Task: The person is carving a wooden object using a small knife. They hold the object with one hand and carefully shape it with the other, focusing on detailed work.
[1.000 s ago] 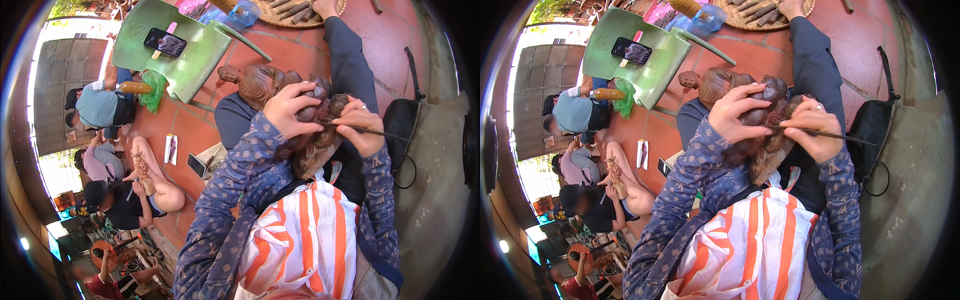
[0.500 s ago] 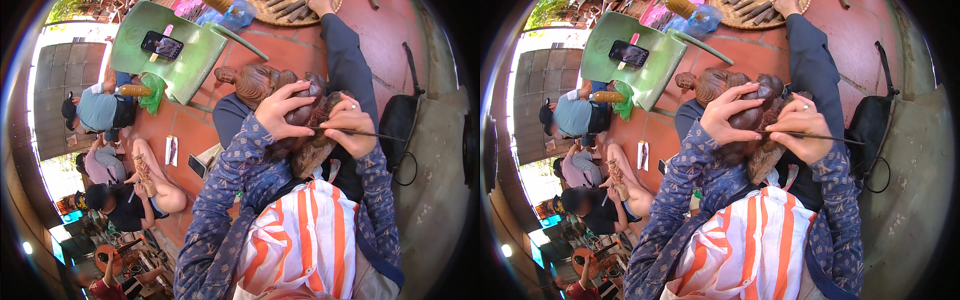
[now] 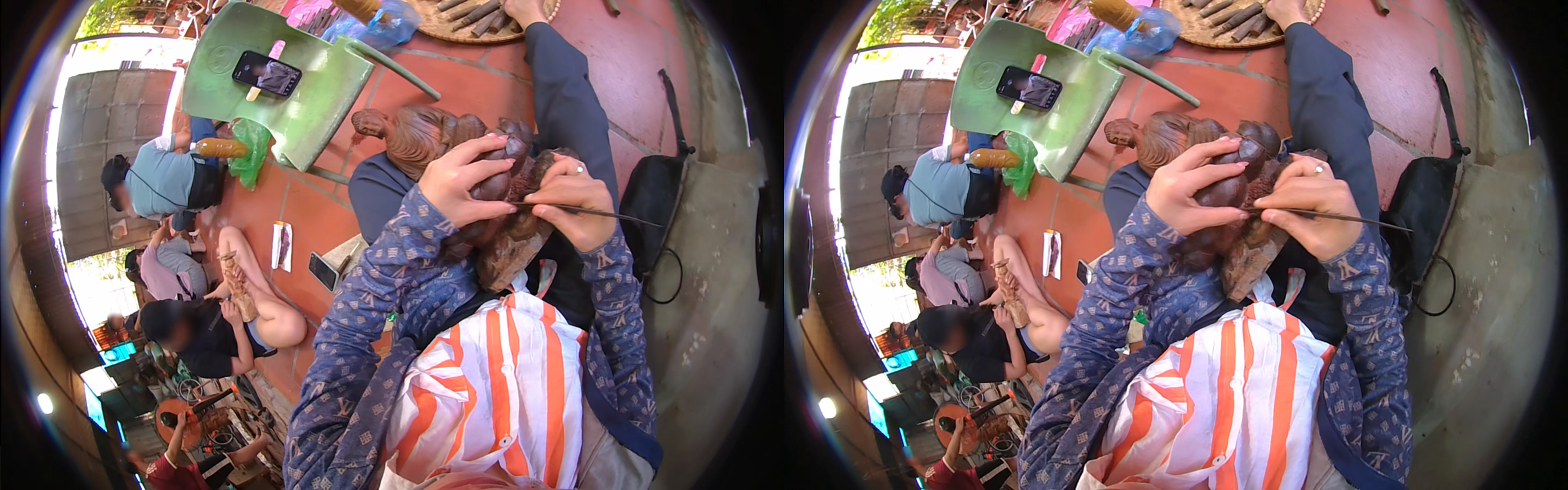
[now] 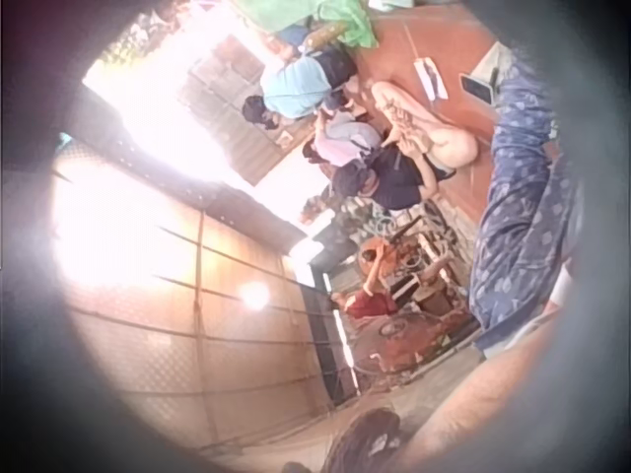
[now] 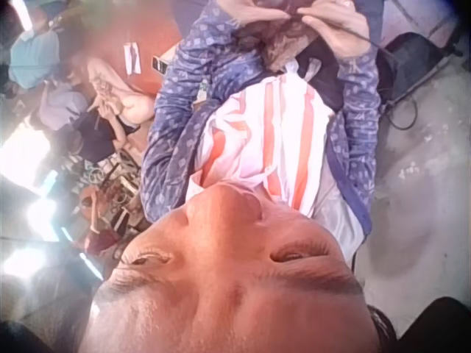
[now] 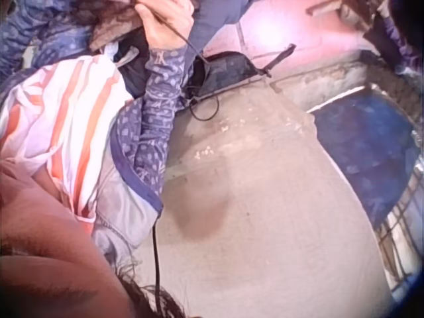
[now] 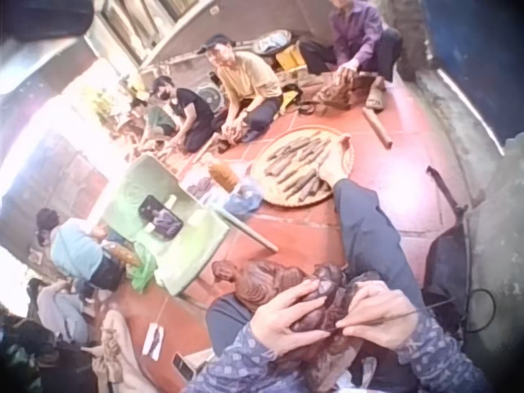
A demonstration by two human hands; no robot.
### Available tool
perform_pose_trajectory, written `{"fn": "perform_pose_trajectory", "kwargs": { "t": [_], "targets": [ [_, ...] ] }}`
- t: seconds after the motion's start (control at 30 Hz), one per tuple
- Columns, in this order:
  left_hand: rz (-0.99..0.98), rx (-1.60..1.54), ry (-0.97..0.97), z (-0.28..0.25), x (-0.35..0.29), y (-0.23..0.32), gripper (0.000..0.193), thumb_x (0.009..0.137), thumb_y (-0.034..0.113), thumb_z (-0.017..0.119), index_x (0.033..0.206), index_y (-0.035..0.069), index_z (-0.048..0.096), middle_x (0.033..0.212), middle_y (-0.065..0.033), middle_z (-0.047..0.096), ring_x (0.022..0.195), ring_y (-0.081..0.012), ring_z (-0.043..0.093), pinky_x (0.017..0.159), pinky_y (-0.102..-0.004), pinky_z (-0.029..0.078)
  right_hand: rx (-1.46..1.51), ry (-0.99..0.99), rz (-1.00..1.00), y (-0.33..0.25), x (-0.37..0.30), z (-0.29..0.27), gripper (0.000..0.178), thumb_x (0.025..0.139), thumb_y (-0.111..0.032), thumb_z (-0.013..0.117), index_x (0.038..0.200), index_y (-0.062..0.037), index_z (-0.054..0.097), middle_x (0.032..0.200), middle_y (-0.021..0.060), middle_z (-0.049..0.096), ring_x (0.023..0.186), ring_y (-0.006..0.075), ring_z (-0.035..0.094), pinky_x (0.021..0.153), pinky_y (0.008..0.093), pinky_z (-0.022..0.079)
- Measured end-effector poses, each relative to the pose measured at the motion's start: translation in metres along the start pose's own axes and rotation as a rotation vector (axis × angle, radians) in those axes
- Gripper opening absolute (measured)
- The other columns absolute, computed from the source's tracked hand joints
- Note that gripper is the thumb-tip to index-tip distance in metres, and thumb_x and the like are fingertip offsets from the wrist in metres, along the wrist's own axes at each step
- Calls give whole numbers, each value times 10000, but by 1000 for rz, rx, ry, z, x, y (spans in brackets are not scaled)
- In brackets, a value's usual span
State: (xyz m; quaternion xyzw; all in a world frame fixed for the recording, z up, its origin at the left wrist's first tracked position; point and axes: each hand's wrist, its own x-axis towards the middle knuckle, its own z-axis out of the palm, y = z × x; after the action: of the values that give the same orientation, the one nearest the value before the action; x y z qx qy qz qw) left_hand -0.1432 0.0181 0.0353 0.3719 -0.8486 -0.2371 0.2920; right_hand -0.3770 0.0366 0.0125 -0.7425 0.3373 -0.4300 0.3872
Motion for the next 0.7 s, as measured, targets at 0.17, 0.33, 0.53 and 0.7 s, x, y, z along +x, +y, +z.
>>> {"fn": "perform_pose_trajectory", "kwargs": {
  "t": [0.17,0.33,0.53,0.7],
  "targets": [
    [-23,84,102,17,2,-1,476,614,205,873,1023,29,704,1241,-154,599,1072,-288,639,873,-353,531,77,172,3,9,-2,-10,150,731,-51,738,876,-10,736,763,74,677,816,213,581,924,381,436],
    [4,-9,37,2,3,3,481,622,203,869,1036,29,696,1240,-171,597,1141,-310,599,931,-368,500,49,-9,-17,3,-3,-11,179,722,-82,765,890,-26,739,780,64,677,833,205,592,919,381,435],
    [8,42,78,8,1,3,461,635,187,862,1030,21,694,1223,-172,603,1135,-308,600,934,-369,495,38,35,1,3,0,-8,150,729,-67,747,872,-22,739,752,76,670,812,216,596,944,401,431],
    [-39,38,89,16,5,1,456,628,181,866,1022,22,701,1212,-167,604,1079,-297,631,907,-356,509,104,60,26,7,-1,-13,142,738,-73,746,872,-26,739,754,59,666,808,205,590,956,394,421]
  ]
}}
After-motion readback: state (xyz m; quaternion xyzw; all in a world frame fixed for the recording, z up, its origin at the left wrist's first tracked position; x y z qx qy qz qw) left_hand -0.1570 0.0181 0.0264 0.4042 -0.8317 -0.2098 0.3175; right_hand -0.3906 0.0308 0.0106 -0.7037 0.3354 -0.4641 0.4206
